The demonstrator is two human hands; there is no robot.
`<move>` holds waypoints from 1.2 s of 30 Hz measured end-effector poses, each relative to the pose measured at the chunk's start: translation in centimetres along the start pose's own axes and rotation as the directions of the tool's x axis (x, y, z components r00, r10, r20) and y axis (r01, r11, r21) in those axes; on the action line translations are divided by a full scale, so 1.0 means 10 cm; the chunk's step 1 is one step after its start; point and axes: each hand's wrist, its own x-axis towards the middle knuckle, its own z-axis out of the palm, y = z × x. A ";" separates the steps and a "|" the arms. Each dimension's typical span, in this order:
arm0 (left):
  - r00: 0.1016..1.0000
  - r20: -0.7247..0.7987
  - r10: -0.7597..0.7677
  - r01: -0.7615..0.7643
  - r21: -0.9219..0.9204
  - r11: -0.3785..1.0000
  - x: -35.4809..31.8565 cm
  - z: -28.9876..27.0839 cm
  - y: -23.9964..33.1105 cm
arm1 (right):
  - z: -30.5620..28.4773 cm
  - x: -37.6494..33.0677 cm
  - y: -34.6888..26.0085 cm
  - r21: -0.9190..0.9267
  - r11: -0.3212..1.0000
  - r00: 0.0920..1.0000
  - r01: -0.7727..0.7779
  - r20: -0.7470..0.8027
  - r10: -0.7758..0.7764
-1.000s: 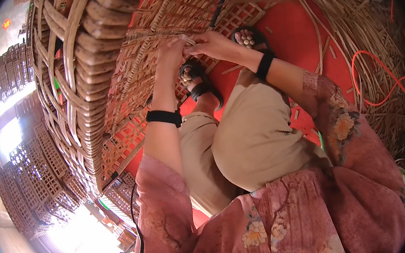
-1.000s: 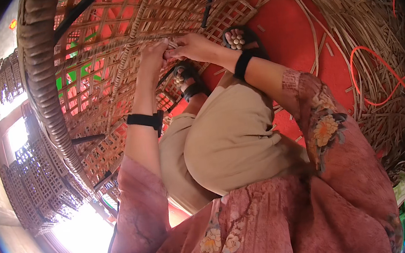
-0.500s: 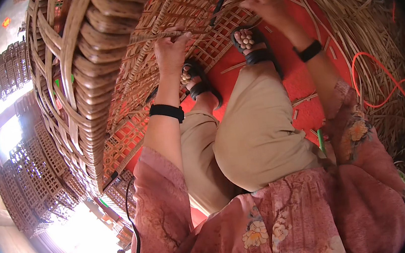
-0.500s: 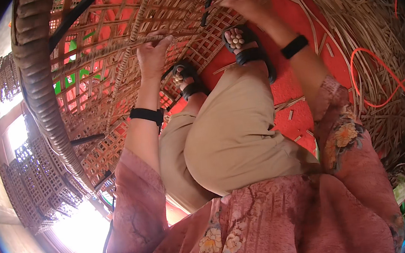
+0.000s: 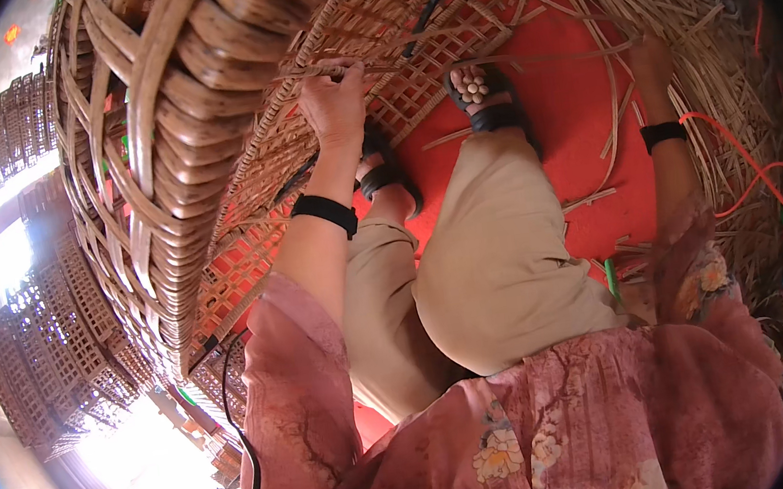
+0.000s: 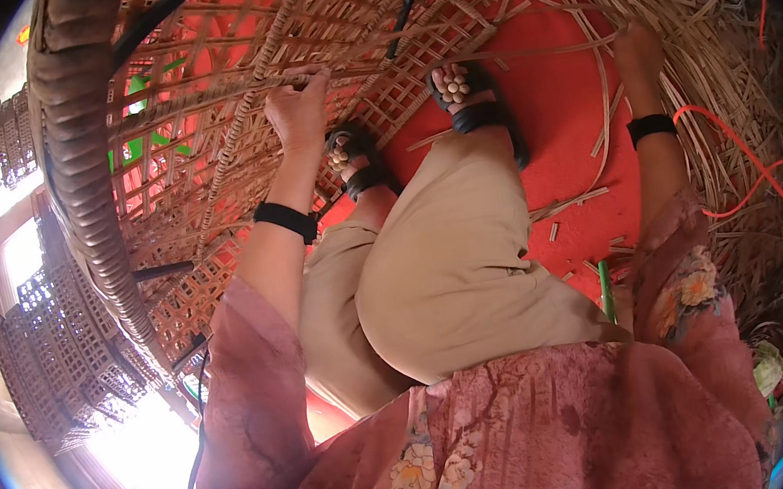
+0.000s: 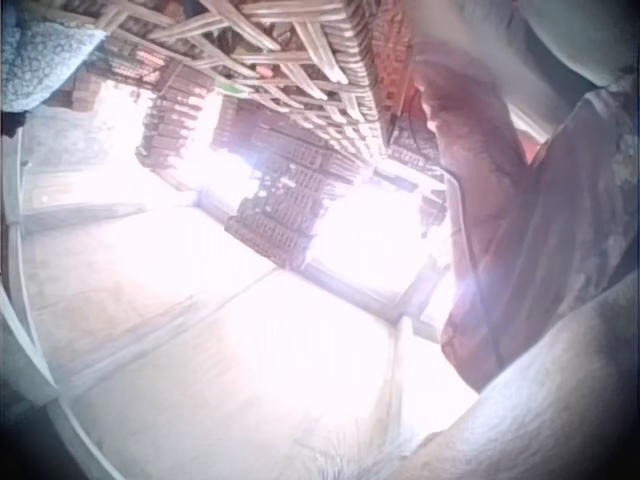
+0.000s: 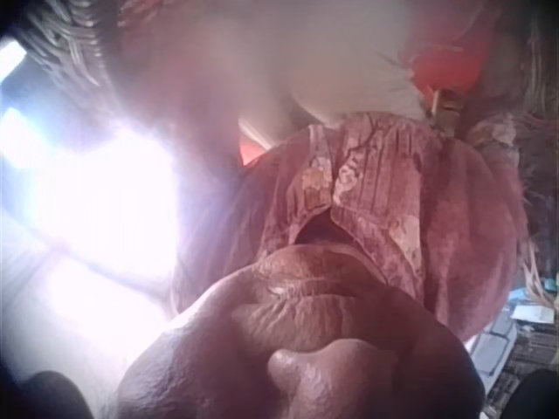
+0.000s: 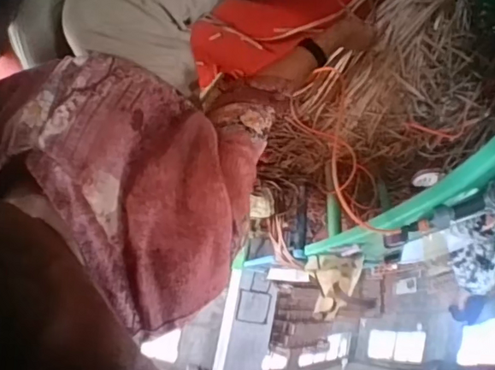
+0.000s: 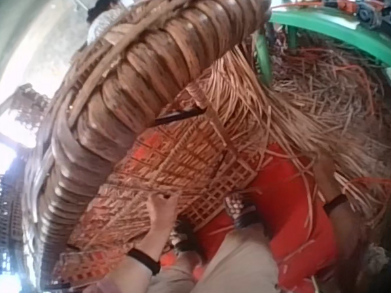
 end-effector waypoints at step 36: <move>0.976 0.216 -0.010 -0.050 0.269 0.962 0.04 -0.20 -0.23 | 0.45 -1.52 -3.28 0.959 0.248 0.677 -0.140 0.276 -0.682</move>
